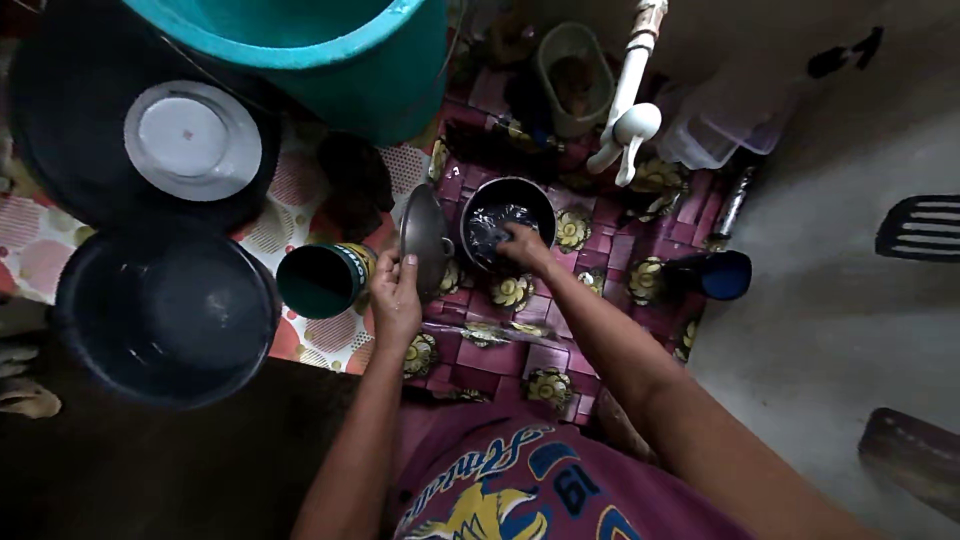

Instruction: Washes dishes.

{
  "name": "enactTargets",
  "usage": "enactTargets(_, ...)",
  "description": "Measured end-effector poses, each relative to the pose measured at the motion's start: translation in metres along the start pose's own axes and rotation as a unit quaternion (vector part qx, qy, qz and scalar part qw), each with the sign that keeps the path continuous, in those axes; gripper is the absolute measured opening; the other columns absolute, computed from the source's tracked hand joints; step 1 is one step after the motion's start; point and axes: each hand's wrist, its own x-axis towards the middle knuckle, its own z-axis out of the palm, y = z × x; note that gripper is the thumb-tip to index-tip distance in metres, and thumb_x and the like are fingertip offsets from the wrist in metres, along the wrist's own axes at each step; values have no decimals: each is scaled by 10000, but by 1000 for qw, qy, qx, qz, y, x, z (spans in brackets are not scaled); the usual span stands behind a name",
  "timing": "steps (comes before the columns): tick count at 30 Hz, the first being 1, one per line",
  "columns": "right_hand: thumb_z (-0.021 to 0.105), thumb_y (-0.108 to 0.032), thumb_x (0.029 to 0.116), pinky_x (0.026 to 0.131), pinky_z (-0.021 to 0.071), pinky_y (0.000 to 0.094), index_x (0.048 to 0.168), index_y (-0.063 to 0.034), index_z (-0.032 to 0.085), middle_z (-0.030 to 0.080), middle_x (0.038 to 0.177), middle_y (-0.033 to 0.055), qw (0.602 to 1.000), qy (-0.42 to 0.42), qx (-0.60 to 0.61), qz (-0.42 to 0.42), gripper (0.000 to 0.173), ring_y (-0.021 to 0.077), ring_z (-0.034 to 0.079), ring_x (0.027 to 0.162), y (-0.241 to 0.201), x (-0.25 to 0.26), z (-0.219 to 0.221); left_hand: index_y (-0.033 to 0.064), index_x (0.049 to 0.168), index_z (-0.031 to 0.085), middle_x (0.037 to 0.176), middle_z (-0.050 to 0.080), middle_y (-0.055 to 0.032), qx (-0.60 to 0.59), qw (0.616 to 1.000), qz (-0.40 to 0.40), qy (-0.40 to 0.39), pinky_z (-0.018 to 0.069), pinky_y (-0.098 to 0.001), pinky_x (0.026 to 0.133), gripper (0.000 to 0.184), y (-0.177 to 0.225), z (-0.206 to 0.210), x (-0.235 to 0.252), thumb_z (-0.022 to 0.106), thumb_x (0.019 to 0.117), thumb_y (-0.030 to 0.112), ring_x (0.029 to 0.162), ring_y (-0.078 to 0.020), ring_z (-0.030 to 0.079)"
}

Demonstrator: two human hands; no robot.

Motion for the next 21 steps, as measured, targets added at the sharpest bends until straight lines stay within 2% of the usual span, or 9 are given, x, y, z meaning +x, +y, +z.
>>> enactTargets(3, 753, -291, 887, 906, 509, 719, 1493, -110, 485, 590, 1336, 315, 990, 75, -86, 77, 687, 529, 612, 1165, 10, 25, -7, 86, 1242, 602, 1001, 715, -32, 1, 1000, -3, 8, 606, -356, 811, 222, -2, -1, -1, 517, 1084, 216, 892, -123, 708)
enactTargets(4, 751, -243, 887, 910, 491, 750, 1542, -101, 433, 508, 1425, 343, 986, 74, -139, 56, 742, 575, 548, 1231, 6, 29, 4, 83, 1236, 606, 1000, 717, -33, 3, 1000, -3, 14, 606, -354, 810, 216, -3, -1, -2, 518, 1083, 208, 891, -122, 708)
enactTargets(6, 711, -138, 919, 958, 410, 818, 1519, -98, 481, 391, 1527, 362, 969, 9, -245, -46, 643, 626, 401, 1358, 2, 35, 34, 76, 1228, 609, 993, 711, -30, 10, 1000, 0, 17, 602, -338, 809, 206, -1, -2, -2, 511, 1082, 184, 887, -114, 702)
enactTargets(9, 700, -138, 927, 970, 439, 766, 1311, -149, 692, 523, 1446, 280, 953, 47, -262, -147, 384, 544, 480, 1323, 17, 54, 38, 85, 1233, 616, 967, 725, -30, 25, 999, -7, 22, 608, -345, 792, 211, 4, -5, -3, 517, 1080, 190, 870, -119, 713)
enactTargets(11, 680, -144, 915, 955, 441, 769, 1338, -112, 669, 507, 1444, 316, 967, 133, -200, -83, 425, 562, 467, 1332, 19, 56, 32, 91, 1247, 615, 981, 722, -27, 29, 999, -5, 17, 610, -344, 793, 220, 7, -6, -2, 511, 1082, 193, 876, -121, 712)
enactTargets(13, 739, -140, 875, 940, 438, 792, 1370, -63, 625, 464, 1469, 347, 971, 77, -213, -79, 514, 595, 435, 1342, 10, 48, 37, 84, 1228, 612, 962, 715, -30, 28, 999, -3, 16, 609, -346, 777, 209, 7, -5, 0, 518, 1079, 196, 859, -125, 709)
enactTargets(16, 758, -218, 888, 1017, 459, 689, 1315, -179, 691, 498, 1504, 196, 941, -22, -284, -184, 435, 458, 463, 1375, 13, 56, 35, 73, 1230, 612, 996, 710, -39, 28, 1000, -4, 11, 607, -352, 790, 212, 8, -2, 3, 526, 1074, 189, 879, -130, 704)
enactTargets(19, 659, -252, 962, 960, 480, 721, 1389, -127, 630, 476, 1492, 291, 974, 107, -191, -57, 446, 528, 483, 1339, 20, 52, 23, 86, 1221, 613, 958, 713, -24, 29, 999, -6, 15, 604, -336, 779, 199, 9, -1, 3, 524, 1077, 191, 858, -114, 705)
enactTargets(21, 695, -343, 947, 896, 519, 715, 1473, -109, 533, 415, 1510, 339, 977, 93, -191, 33, 598, 574, 483, 1308, 12, 37, 27, 94, 1221, 613, 961, 709, -23, 23, 1000, -5, 14, 606, -341, 784, 197, 7, -1, 2, 526, 1078, 197, 858, -119, 704)
